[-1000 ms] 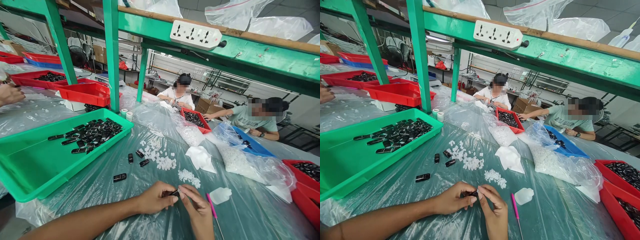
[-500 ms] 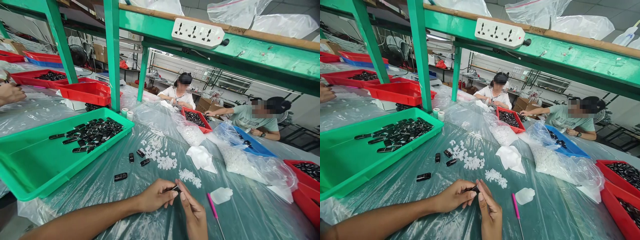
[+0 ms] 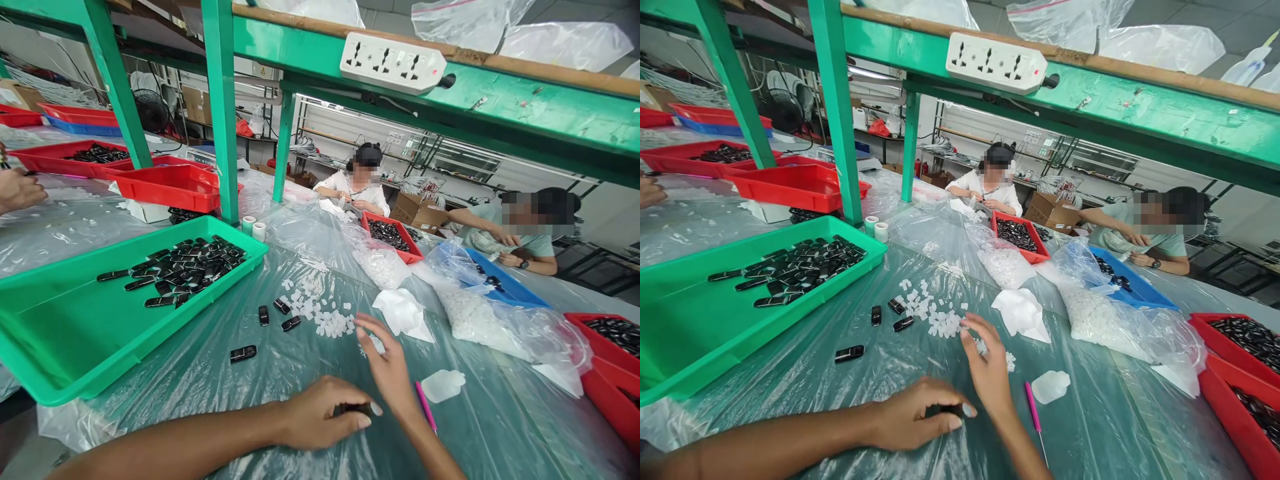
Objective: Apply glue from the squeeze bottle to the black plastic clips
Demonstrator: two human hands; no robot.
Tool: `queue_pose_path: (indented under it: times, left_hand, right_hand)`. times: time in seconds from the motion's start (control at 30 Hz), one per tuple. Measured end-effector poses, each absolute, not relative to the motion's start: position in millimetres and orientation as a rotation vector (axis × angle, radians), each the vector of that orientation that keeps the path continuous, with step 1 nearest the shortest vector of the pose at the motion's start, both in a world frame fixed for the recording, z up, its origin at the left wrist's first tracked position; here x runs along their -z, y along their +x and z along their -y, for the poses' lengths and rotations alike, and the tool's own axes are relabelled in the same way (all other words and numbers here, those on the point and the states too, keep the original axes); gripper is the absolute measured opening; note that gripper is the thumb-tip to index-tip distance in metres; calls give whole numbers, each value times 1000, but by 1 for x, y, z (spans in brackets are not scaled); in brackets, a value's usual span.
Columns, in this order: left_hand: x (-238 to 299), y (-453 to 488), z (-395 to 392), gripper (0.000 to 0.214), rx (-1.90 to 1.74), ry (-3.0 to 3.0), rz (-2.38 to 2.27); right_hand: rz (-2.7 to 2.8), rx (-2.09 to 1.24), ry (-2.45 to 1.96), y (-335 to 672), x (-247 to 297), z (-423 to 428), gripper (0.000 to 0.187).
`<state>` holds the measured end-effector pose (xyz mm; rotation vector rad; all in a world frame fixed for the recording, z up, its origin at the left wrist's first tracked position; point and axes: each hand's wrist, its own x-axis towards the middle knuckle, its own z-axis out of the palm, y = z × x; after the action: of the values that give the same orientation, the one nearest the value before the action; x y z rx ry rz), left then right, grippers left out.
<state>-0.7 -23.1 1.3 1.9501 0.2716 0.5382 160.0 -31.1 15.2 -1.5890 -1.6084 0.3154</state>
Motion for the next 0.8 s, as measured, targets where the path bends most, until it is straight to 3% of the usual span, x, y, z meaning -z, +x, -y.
queue_pose_path:
  times: [0.27,0.57,0.8]
  left_hand:
    - [-3,-7,21,33,-557,2048,-242]
    - [-1,-4,24,35,-558,1993,-281]
    - [5,-4,22,32,-409,1976,-290]
  right_hand:
    - [1904,-114,-1693,138,16,-40,23]
    - [1946,-28,-1745,129,29,-4,18]
    - [1846,1,-1770,164,5,29,23]
